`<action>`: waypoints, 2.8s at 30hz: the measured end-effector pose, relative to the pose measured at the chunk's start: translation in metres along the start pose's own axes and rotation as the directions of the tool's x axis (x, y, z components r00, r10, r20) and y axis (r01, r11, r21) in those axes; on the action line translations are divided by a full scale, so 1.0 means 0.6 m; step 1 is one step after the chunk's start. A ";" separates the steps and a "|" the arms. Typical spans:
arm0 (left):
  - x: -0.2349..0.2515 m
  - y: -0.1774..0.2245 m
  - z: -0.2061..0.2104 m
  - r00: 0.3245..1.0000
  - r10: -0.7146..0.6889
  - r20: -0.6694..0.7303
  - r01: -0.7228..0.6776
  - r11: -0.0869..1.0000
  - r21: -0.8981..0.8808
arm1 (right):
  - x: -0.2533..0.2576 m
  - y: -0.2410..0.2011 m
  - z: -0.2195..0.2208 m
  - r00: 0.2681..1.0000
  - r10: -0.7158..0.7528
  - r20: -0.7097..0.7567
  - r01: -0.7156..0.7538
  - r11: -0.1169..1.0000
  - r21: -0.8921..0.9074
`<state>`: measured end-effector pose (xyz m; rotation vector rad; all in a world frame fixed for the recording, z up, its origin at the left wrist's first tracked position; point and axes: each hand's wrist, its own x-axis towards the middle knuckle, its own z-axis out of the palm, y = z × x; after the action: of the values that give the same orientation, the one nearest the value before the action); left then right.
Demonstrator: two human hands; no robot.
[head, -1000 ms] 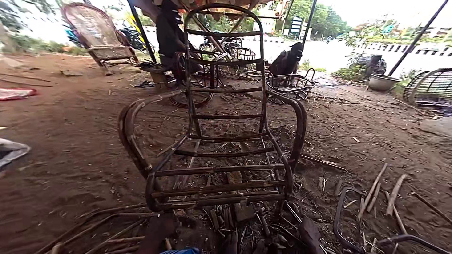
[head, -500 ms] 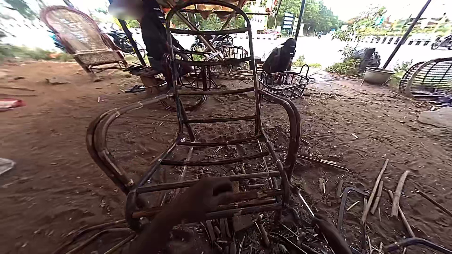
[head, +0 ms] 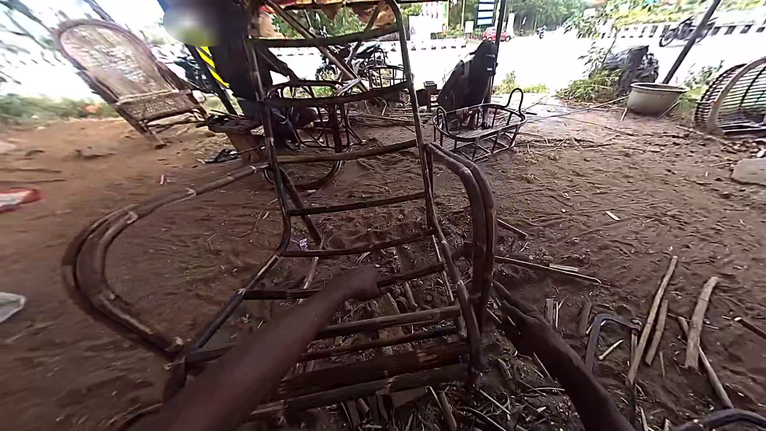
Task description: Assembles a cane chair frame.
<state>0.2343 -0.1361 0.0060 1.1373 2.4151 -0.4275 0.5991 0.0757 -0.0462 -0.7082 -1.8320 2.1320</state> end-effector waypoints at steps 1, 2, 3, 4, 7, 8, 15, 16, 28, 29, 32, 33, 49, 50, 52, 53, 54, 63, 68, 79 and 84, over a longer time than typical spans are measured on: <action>-0.002 -0.001 -0.003 1.000 -0.020 -0.002 0.020 1.000 -0.003 | 0.001 -0.010 0.001 1.000 -0.008 0.013 0.009 1.000 -0.018; -0.006 -0.001 0.000 0.999 -0.031 -0.011 0.031 1.000 0.001 | -0.003 -0.012 0.005 0.998 -0.031 -0.051 0.033 0.999 0.042; -0.010 0.002 0.004 0.999 -0.031 -0.014 0.031 0.999 0.008 | -0.007 -0.011 0.010 0.985 -0.052 -0.162 0.077 0.986 0.147; -0.010 0.006 0.003 0.999 -0.028 -0.017 0.028 1.000 0.008 | -0.006 -0.012 0.015 0.957 -0.067 -0.283 0.139 0.960 0.244; -0.002 0.002 0.011 1.000 -0.016 -0.010 0.016 1.000 0.003 | -0.005 0.012 0.030 0.947 -0.064 -0.314 0.123 0.978 0.171; 0.004 -0.003 0.015 1.000 -0.003 -0.008 0.003 1.000 0.006 | -0.012 0.020 0.026 0.984 -0.029 -0.176 0.039 0.998 0.057; -0.012 0.000 0.012 0.999 -0.049 0.016 0.049 0.999 0.002 | -0.024 0.014 0.026 0.894 -0.056 -0.445 0.151 0.972 0.181; -0.007 -0.001 0.014 0.999 -0.041 0.016 0.041 0.999 0.006 | -0.026 0.027 0.033 0.938 -0.035 -0.344 0.069 0.994 0.087; -0.010 -0.014 0.014 0.999 -0.033 0.000 0.033 0.997 -0.065 | -0.042 0.040 0.047 0.996 0.089 -0.017 -0.090 0.993 -0.081; -0.017 -0.017 0.018 0.999 -0.035 0.004 0.035 0.997 -0.066 | -0.049 0.044 0.039 0.995 0.099 0.024 -0.096 0.990 -0.102; -0.016 -0.020 0.011 0.999 -0.053 -0.005 0.053 0.997 -0.057 | -0.052 0.017 0.042 0.954 -0.064 -0.292 0.122 0.975 0.185; -0.012 -0.019 0.015 0.999 -0.053 0.003 0.053 0.997 -0.050 | -0.048 0.010 0.059 0.907 -0.055 -0.417 0.172 0.953 0.248; -0.384 -0.060 0.170 0.710 0.197 -0.676 -0.204 0.976 0.070 | -0.240 0.088 0.072 0.779 0.159 -0.607 0.163 0.882 0.441; -0.378 -0.062 0.199 0.647 0.226 -0.728 -0.189 0.973 0.134 | -0.251 0.094 0.096 0.750 0.166 -0.640 0.195 0.869 0.454; -0.354 -0.057 0.234 0.537 0.255 -0.804 -0.167 0.967 0.195 | -0.265 0.107 0.166 0.745 0.186 -0.640 0.189 0.862 0.471; -0.341 -0.051 0.239 0.511 0.255 -0.821 -0.149 0.967 0.207 | -0.274 0.114 0.197 0.806 0.179 -0.564 0.130 0.876 0.464; -0.330 -0.042 0.237 0.504 0.244 -0.829 -0.127 0.970 0.208 | -0.283 0.117 0.218 0.880 0.154 -0.448 0.071 0.892 0.447; -0.302 0.029 0.211 0.554 0.158 -0.817 -0.050 0.986 0.157 | -0.327 0.058 0.232 0.770 0.006 -0.638 0.253 0.915 0.315; -0.300 0.023 0.210 0.543 0.166 -0.823 -0.074 0.986 0.150 | -0.343 0.047 0.205 0.926 0.023 -0.376 0.108 0.940 0.325; -0.270 0.079 0.137 0.550 0.105 -0.828 -0.093 0.994 0.065 | -0.341 -0.001 0.127 0.873 -0.126 -0.471 0.249 0.946 0.207; -0.266 0.085 0.111 0.588 0.099 -0.803 -0.089 0.994 0.058 | -0.294 0.080 0.078 0.792 0.041 -0.609 0.126 0.965 0.229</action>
<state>0.3817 -0.2382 0.0252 1.7381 3.0682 0.1940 0.7322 -0.0582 -0.0529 -1.1130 -1.1834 1.7637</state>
